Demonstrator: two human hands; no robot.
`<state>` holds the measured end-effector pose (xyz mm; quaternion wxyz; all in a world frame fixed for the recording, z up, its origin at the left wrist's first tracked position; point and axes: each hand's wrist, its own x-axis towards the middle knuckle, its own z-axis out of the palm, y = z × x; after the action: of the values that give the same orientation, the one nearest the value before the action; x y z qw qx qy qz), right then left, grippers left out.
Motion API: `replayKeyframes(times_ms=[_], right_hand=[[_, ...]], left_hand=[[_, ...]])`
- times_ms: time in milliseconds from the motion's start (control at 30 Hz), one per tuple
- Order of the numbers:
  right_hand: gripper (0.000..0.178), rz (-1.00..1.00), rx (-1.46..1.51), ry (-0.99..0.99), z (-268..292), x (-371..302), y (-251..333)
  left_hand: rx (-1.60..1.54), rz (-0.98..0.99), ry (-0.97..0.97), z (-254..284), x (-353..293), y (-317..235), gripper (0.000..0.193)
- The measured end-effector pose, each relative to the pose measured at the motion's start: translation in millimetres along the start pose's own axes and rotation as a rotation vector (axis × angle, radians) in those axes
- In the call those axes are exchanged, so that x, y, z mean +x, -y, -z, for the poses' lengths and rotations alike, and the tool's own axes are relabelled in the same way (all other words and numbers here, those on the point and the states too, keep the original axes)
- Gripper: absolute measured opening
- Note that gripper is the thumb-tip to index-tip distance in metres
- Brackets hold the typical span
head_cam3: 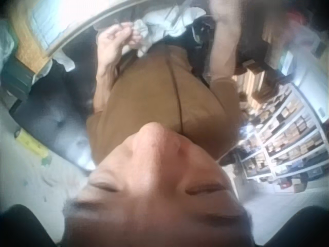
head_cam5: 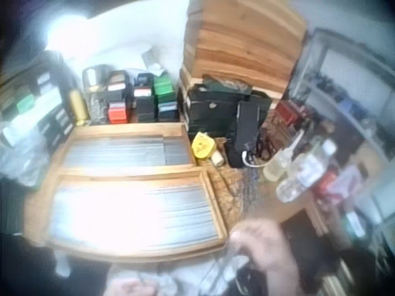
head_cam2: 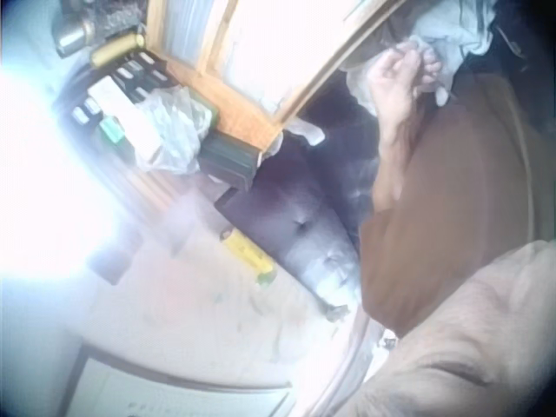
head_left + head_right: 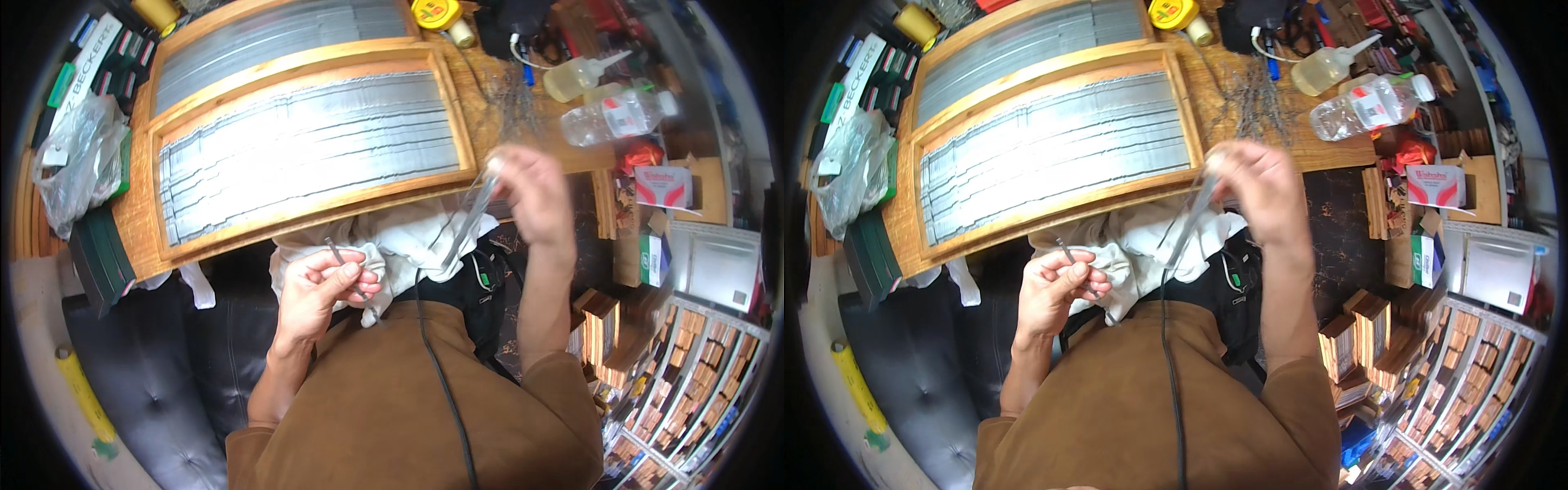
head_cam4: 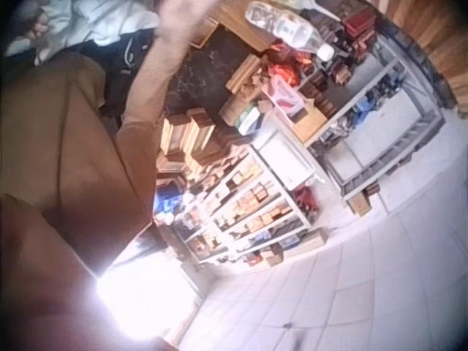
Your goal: The person repeatedly picks up small metal strips from a wooden tray, wipes them with a white cloth, and places them back into the tray. The person handles the strips one at a time, rotating and inspecting them before returning them to the tray.
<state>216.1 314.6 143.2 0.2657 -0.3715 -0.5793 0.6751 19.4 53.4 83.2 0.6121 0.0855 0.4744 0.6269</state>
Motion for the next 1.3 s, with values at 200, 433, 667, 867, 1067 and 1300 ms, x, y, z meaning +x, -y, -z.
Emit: replayKeyframes(times_ms=[200, 433, 667, 867, 1067, 1300], right_hand=[[0.02, 0.043, -0.097, -0.275, 65, 39, 25], [0.016, -0.25, -0.091, 0.326, -61, -32, -14], [0.014, -0.348, 0.071, 0.454, -102, -42, -50], [0.02, -0.105, -0.131, 0.249, -105, -57, -62], [0.025, 0.006, -0.264, 0.491, -86, -98, -65], [0.014, 0.162, -0.218, 0.479, -104, -121, -99]], left_hand=[[0.129, 0.011, 0.057, 0, 0, -3, 0.024], [0.23, 0.15, 0.082, -25, 6, -21, 0.028], [0.263, 0.173, 0.132, -8, 4, -12, 0.018], [0.219, 0.153, 0.133, -6, 8, -1, 0.019], [0.149, 0.165, -0.009, -2, 23, -10, 0.022], [0.142, 0.142, 0.004, 3, 31, -13, 0.025]])
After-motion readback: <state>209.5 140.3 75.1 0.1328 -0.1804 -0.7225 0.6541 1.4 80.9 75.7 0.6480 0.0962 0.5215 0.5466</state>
